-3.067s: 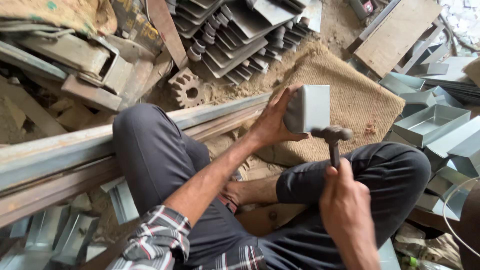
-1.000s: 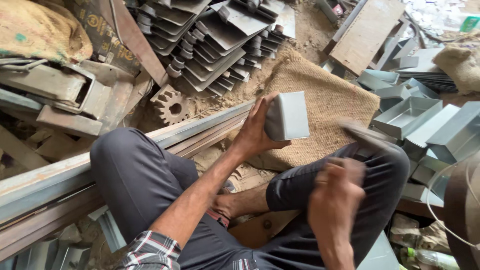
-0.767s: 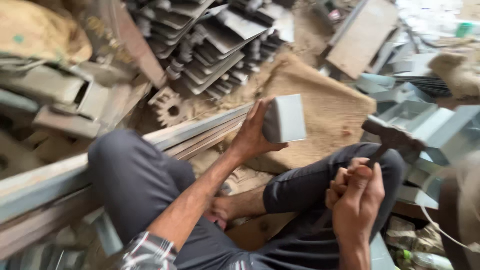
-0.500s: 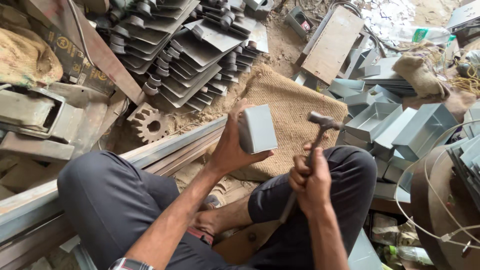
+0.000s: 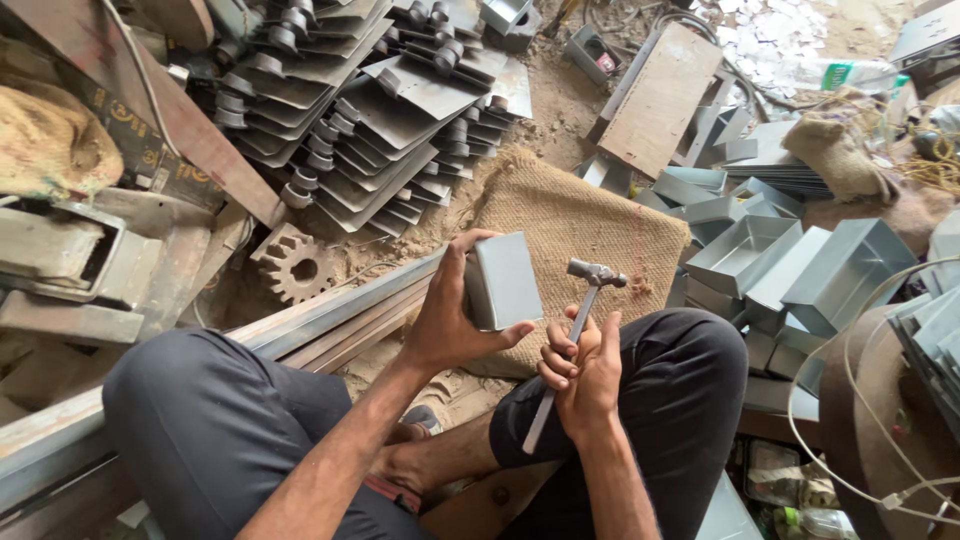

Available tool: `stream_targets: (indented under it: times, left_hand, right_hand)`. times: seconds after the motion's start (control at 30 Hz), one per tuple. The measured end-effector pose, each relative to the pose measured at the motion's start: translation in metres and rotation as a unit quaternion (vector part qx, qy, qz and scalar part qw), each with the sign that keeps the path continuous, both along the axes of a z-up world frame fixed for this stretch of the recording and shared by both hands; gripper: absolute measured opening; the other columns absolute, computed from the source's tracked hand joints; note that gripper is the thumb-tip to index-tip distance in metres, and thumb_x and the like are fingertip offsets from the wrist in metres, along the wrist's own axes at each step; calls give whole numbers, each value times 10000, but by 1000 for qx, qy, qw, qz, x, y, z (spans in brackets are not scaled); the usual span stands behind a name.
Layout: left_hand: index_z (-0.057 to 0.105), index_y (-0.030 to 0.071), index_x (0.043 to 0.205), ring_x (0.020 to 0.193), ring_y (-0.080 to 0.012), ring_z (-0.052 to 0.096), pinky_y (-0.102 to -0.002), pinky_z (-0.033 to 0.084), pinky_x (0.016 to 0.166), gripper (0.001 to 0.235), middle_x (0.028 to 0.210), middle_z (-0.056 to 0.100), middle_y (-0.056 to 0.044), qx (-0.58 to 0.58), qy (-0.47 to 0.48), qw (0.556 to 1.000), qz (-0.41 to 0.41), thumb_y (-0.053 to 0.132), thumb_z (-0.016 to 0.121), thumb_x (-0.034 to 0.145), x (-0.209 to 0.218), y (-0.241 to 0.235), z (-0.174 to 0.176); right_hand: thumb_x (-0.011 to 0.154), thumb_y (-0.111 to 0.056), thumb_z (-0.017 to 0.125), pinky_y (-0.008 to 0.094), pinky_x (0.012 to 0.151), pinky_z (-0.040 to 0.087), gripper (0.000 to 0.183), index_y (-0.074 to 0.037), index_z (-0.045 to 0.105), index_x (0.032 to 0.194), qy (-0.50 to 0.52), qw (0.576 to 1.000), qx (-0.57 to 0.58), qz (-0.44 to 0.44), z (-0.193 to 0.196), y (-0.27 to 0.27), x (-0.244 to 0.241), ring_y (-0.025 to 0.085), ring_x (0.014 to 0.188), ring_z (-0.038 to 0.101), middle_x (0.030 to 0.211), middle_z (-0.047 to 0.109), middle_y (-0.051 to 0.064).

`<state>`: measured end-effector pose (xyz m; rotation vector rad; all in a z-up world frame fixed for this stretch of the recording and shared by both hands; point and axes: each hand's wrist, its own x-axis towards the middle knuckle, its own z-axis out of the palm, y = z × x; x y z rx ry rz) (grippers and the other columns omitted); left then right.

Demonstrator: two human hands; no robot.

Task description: The person shapes and finishes several small metal box components using a hammer and a wooden block.

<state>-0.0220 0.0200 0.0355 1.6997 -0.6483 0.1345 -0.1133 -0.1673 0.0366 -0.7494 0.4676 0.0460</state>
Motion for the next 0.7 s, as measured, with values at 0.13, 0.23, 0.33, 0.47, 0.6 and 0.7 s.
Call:
stream_targets:
  times: [0.13, 0.23, 0.33, 0.47, 0.6, 0.7]
  left_hand:
    - [291, 38, 1502, 1238, -329, 617, -455, 579, 1024, 1040, 1354, 520, -189, 14, -36, 999, 12, 481, 894, 779, 0, -1, -1]
    - [290, 42, 1505, 1245, -321, 619, -457, 580, 1038, 1037, 1353, 519, -186, 11, -30, 999, 8, 493, 890, 789, 0, -2, -3]
    - [281, 53, 1515, 1260, -326, 612, -462, 571, 1053, 1059, 1361, 515, -191, 21, -29, 999, 13, 498, 898, 778, 1, -2, -3]
    - [249, 93, 1550, 1300, -337, 599, -475, 555, 1082, 1133, 1403, 517, -201, -5, 3, 1000, 0, 491, 926, 733, -1, 0, -1]
    - [277, 118, 1540, 1318, -360, 579, -502, 538, 1101, 1153, 1411, 514, -209, 24, -44, 999, 6, 457, 966, 680, 5, 1, -5]
    - [213, 150, 1546, 1327, -390, 557, -528, 528, 1110, 1212, 1421, 483, -228, 54, -64, 996, -5, 409, 985, 648, 10, 2, -11]
  right_hand:
    - [1061, -629, 195, 181, 398, 248, 581, -105, 419, 1173, 1, 1000, -7, 2, -2, 1, -1, 41, 460, 252, 690, 330, -38]
    - [1066, -634, 196, 176, 394, 243, 586, -101, 414, 1171, -16, 1000, -21, 10, -4, 1, -2, 36, 464, 250, 693, 328, -42]
    - [1062, -639, 195, 172, 393, 244, 583, -109, 413, 1171, -11, 1000, -16, 8, -5, 2, -2, 32, 464, 251, 693, 330, -44]
    - [1057, -647, 192, 172, 393, 244, 590, -112, 413, 1171, -6, 1000, -28, 10, -3, 3, -2, 30, 466, 253, 692, 331, -46]
    - [1053, -650, 190, 174, 394, 245, 600, -110, 417, 1181, -4, 999, -37, 11, -3, 3, -2, 29, 467, 258, 689, 329, -47]
    - [1047, -651, 191, 177, 393, 245, 602, -111, 419, 1185, 2, 999, -43, 12, -4, 3, -2, 31, 471, 259, 689, 328, -47]
